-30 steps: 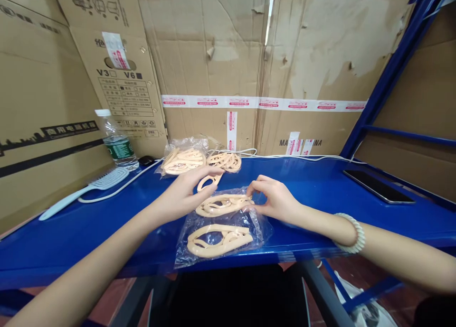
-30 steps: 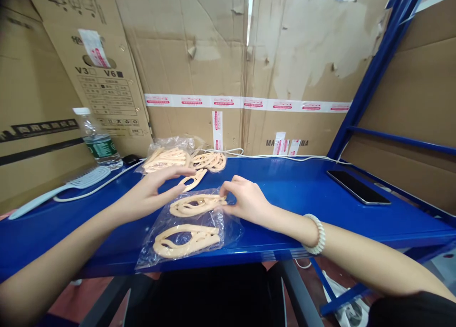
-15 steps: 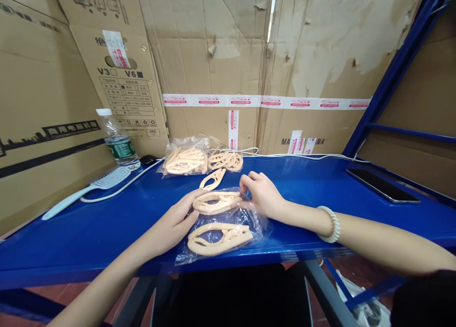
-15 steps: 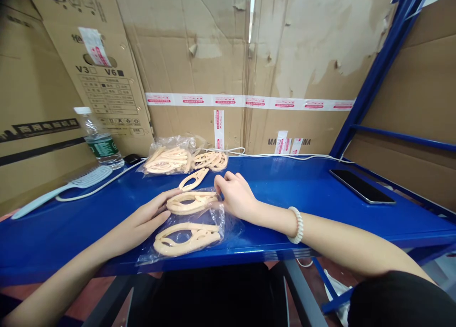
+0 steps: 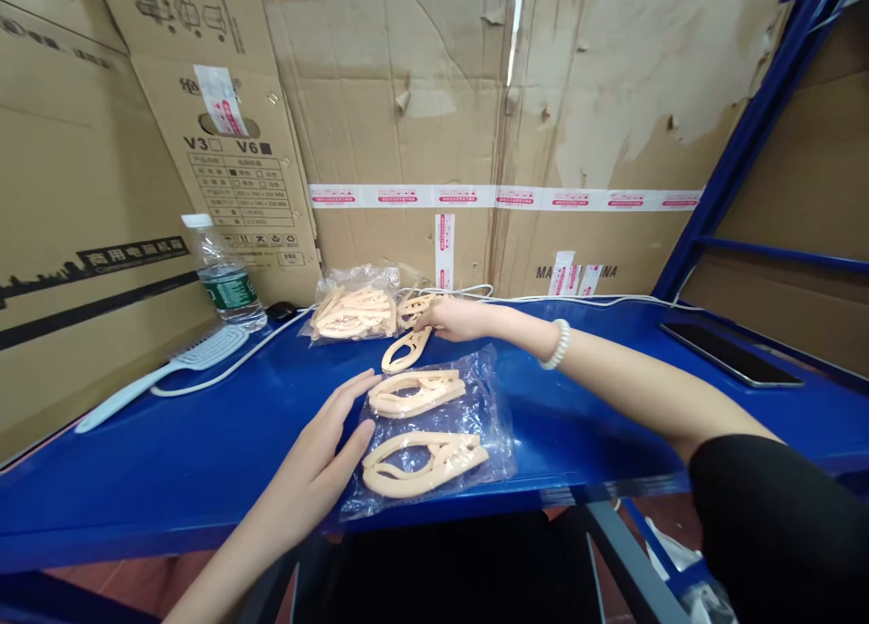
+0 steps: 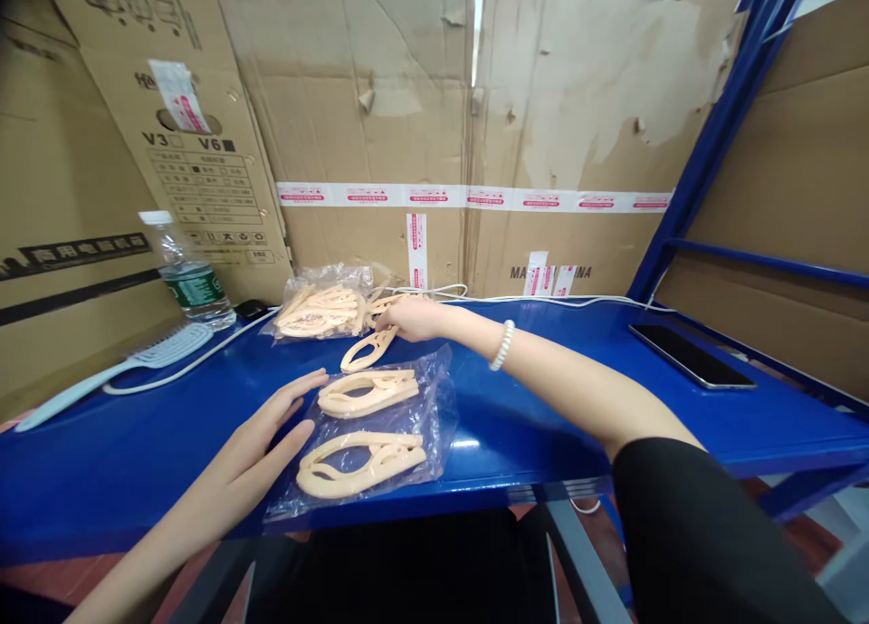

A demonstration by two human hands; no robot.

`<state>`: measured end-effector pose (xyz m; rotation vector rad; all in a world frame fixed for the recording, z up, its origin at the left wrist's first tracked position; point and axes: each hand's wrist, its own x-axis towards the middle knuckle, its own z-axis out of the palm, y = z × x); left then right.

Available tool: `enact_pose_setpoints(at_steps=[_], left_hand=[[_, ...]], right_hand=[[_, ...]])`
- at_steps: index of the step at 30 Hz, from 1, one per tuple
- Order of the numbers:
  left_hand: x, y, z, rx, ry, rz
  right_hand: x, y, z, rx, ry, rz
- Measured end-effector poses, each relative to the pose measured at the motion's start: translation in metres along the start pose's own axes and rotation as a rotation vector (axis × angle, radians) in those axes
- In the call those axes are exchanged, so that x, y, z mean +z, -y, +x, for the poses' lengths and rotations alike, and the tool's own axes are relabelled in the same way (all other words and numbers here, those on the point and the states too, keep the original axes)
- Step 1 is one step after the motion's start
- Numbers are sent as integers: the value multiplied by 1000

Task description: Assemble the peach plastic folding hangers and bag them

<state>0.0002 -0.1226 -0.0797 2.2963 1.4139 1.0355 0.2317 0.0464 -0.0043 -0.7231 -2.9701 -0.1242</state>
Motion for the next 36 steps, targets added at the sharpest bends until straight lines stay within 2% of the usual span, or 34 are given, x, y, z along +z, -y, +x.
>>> enact_pose_setpoints(at_steps=[4, 7, 10, 13, 16, 19, 21, 24, 28, 32, 34, 36], left_hand=[[-1, 5, -3, -33, 8, -74], [-1, 6, -3, -7, 7, -70], [0, -1, -5, 59, -88, 29], [6, -26, -9, 193, -243, 187], [22, -67, -11, 356, -300, 272], [50, -106, -6, 431, -339, 303], [72, -120, 0, 450, -338, 329], [102, -125, 4, 549, -378, 339], [127, -119, -4, 591, -386, 322], [131, -115, -15, 593, -349, 330], [129, -115, -17, 589, -327, 348], [129, -117, -17, 584, -312, 361]], right_hand=[[19, -11, 32, -46, 69, 7], [21, -10, 34, -37, 76, -7], [15, -10, 27, -14, 54, -27], [5, -12, 15, -14, 47, 116], [-1, -13, 2, -16, -25, 332], [-2, -12, -9, 111, -190, 452], [-3, -11, -19, 216, -303, 511], [-10, -3, -47, 296, -441, 588], [-27, 25, -114, 322, -497, 569], [-35, 60, -187, 384, -514, 426], [-33, 72, -209, 421, -489, 328], [-29, 79, -217, 414, -454, 291]])
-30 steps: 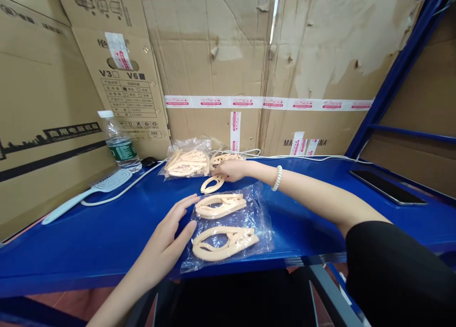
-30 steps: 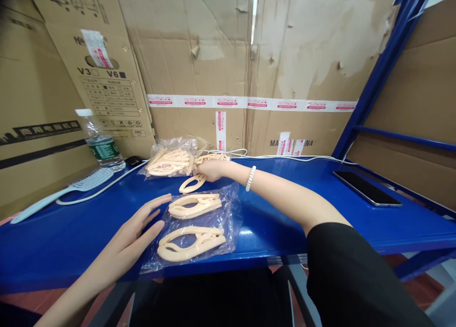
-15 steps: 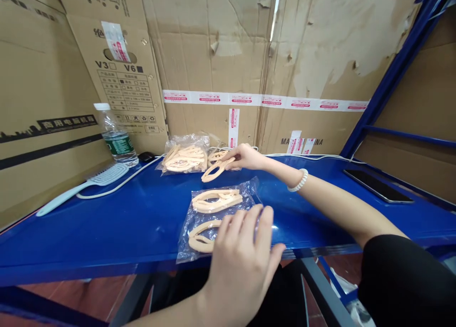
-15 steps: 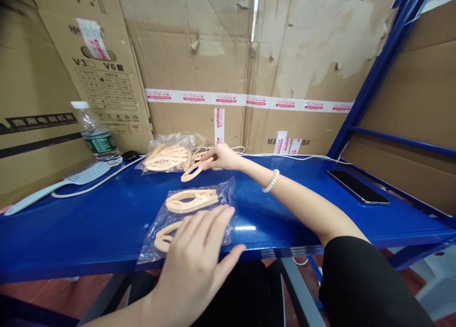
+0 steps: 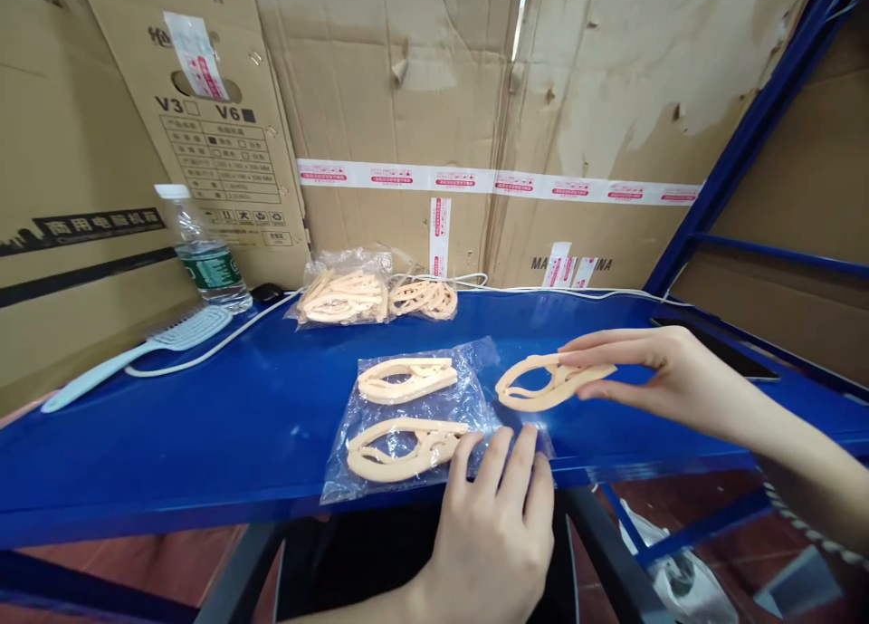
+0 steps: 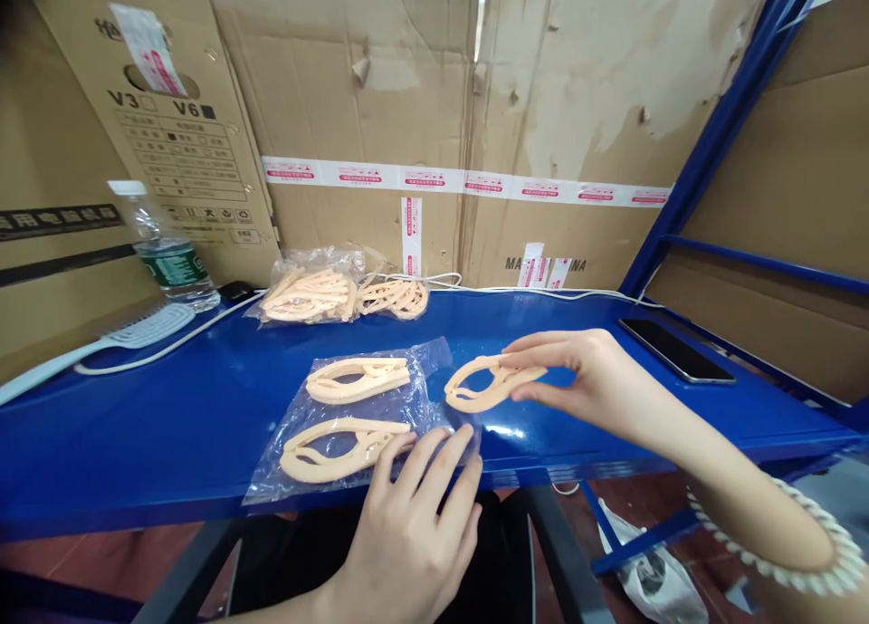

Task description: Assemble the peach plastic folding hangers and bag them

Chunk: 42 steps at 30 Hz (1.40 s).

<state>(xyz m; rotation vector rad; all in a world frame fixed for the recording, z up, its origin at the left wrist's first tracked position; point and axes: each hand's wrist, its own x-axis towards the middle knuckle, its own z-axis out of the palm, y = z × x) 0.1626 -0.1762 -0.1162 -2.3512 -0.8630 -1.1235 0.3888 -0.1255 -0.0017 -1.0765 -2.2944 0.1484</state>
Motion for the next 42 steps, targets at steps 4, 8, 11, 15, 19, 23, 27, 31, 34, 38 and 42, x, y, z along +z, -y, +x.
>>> enact_pose_setpoints(at_steps=[4, 8, 11, 15, 19, 23, 27, 31, 34, 38, 42], left_hand=[[-6, -2, -2, 16, 11, 5], [-33, 24, -27, 86, -85, -48], [-59, 62, -56, 97, -148, 46], [-76, 98, -79, -234, -110, 66], [-73, 100, -79, -169, -137, -30], [-69, 95, -74, -161, -168, -82], [-75, 96, -76, -192, -146, -81], [-80, 96, -78, -243, -137, -79], [-81, 97, -78, -266, -144, -80], [-80, 97, -78, -272, -128, -74], [-82, 99, -81, -249, -29, -36]], right_hand=[[18, 5, 5, 11, 40, 125], [39, 8, 11, 106, -54, 333], [53, 12, 8, 174, -118, 434], [72, 26, 12, 209, -103, 484], [86, 41, 25, 192, -25, 560], [97, 45, 28, 139, 74, 463], [104, 45, 24, 36, 165, 458], [99, 51, 25, -107, 268, 404], [96, 55, 29, -142, 318, 376], [109, 54, 34, -207, 219, 452], [119, 56, 36, -243, 165, 501]])
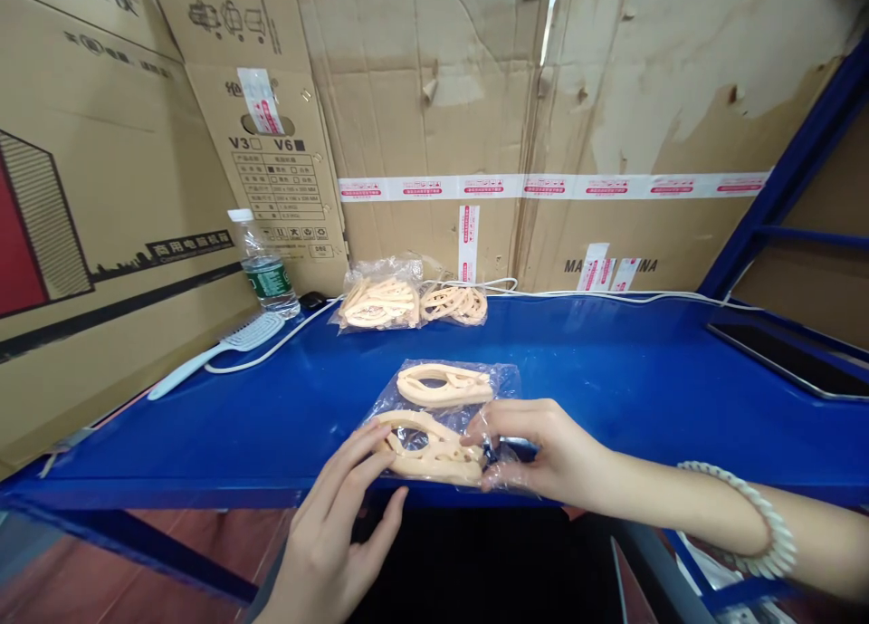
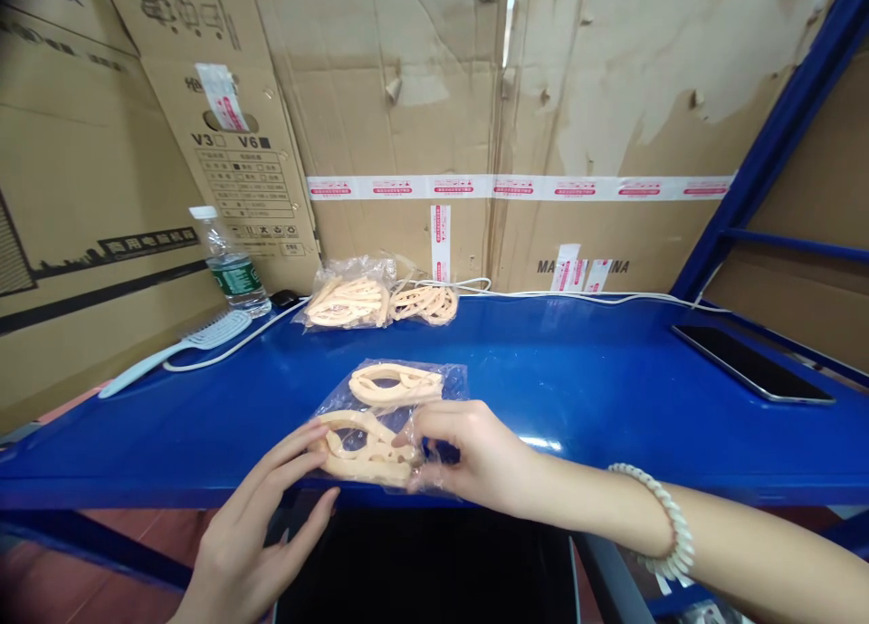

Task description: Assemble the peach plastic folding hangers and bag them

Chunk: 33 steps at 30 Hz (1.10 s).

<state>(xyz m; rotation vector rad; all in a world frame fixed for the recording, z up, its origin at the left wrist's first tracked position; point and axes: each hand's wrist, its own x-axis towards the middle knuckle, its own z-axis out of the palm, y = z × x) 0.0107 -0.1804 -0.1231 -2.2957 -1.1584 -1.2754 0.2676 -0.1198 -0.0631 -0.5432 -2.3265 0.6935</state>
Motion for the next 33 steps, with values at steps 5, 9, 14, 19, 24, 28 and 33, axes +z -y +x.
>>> enact_pose_setpoints(at_steps=[5, 9, 14, 19, 24, 28, 33], left_hand=[[-5, 2, -1, -19, 127, 150], [-2, -10, 12, 34, 49, 147], [21, -41, 39, 180, -43, -33], [34, -50, 49, 150, -117, -241], [22, -38, 44, 156, -110, -380], [10, -31, 36, 144, -64, -364], [3, -35, 36, 80, -35, -325]], right_hand=[[-38, 15, -8, -40, 13, -197], [-90, 0, -17, -39, -171, -381], [-109, -46, -8, 5, 100, -270], [-93, -59, 0, 65, 170, 1], [-90, -51, 1, 84, 179, 12], [-87, -48, 7, 27, 221, -37], [-83, -45, 12, 4, 237, -23]])
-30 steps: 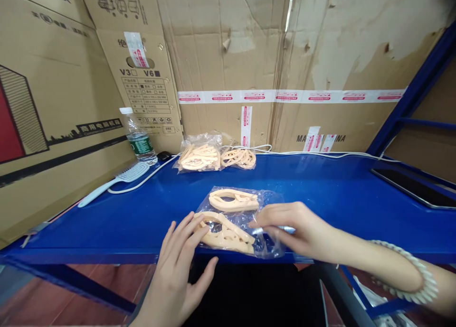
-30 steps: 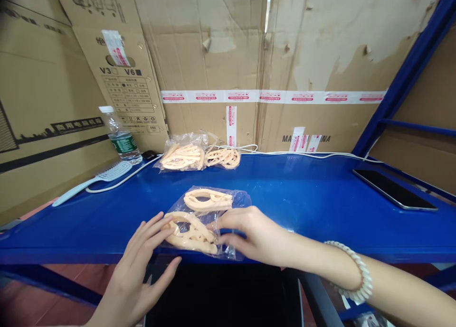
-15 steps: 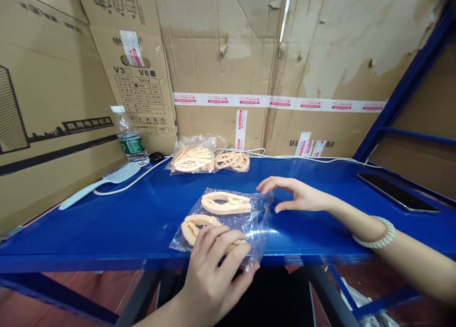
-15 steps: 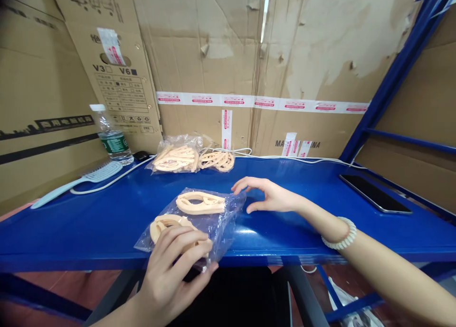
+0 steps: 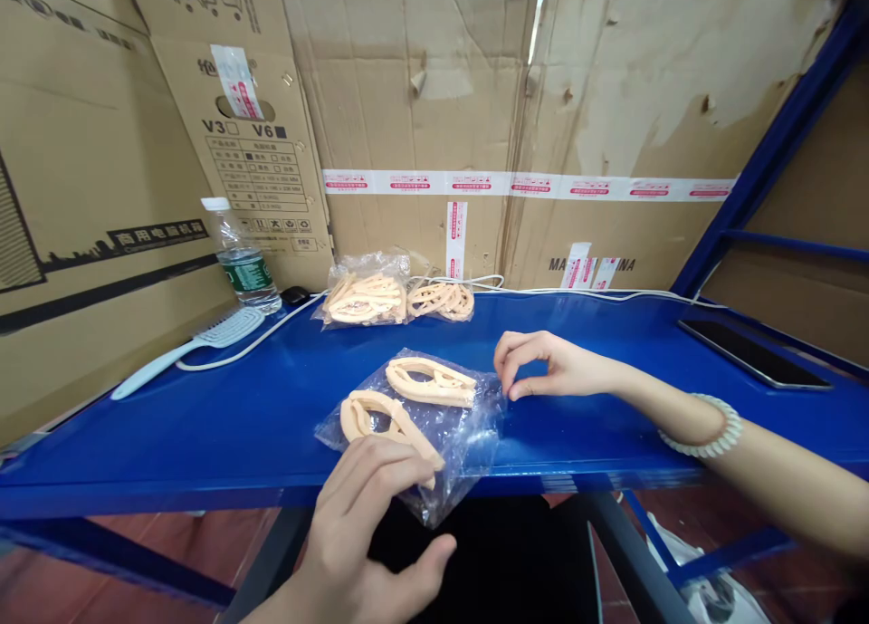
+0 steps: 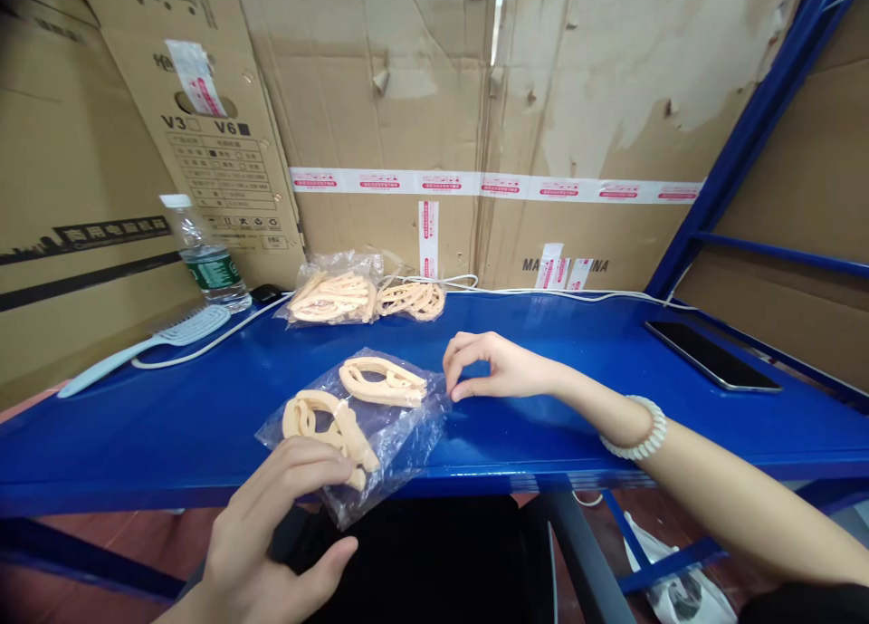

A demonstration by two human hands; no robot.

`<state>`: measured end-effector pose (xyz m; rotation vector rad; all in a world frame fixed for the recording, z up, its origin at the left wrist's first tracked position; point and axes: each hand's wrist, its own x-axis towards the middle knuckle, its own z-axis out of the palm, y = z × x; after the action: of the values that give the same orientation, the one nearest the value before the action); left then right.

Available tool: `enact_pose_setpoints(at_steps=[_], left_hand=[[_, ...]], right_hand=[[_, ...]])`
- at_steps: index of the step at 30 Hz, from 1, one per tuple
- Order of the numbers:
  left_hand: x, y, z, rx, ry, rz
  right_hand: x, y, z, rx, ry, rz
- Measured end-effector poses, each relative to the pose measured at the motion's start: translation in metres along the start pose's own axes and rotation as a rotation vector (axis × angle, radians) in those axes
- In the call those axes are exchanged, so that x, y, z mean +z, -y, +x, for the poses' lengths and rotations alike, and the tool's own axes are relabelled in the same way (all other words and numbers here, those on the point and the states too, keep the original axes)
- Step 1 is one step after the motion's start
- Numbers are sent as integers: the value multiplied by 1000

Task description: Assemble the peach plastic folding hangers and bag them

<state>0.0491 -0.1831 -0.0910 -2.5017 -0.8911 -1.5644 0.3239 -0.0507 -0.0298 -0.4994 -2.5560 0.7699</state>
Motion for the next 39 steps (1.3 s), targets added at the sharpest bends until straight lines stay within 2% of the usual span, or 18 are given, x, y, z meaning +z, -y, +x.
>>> enact_pose_setpoints(at_steps=[5, 9, 15, 22, 27, 31, 39], left_hand=[[6, -11, 10, -255, -91, -166], [5, -12, 7, -287, -75, -179], [-4, -4, 1, -236, 25, -115], [-4, 1, -3, -122, 35, 91], [-2, 0, -5, -38, -12, 176], [-1, 2, -7, -12, -27, 231], [-6, 13, -25, 137, -2, 410]], right_hand=[[2, -5, 1, 40, -58, 145], [6, -10, 4, 102, -89, 253], [20, -14, 17, 288, -94, 392], [25, -22, 29, 391, -119, 342], [26, -24, 29, 392, -110, 311], [29, -23, 27, 319, -153, 287], [36, -19, 22, 236, -212, -20]])
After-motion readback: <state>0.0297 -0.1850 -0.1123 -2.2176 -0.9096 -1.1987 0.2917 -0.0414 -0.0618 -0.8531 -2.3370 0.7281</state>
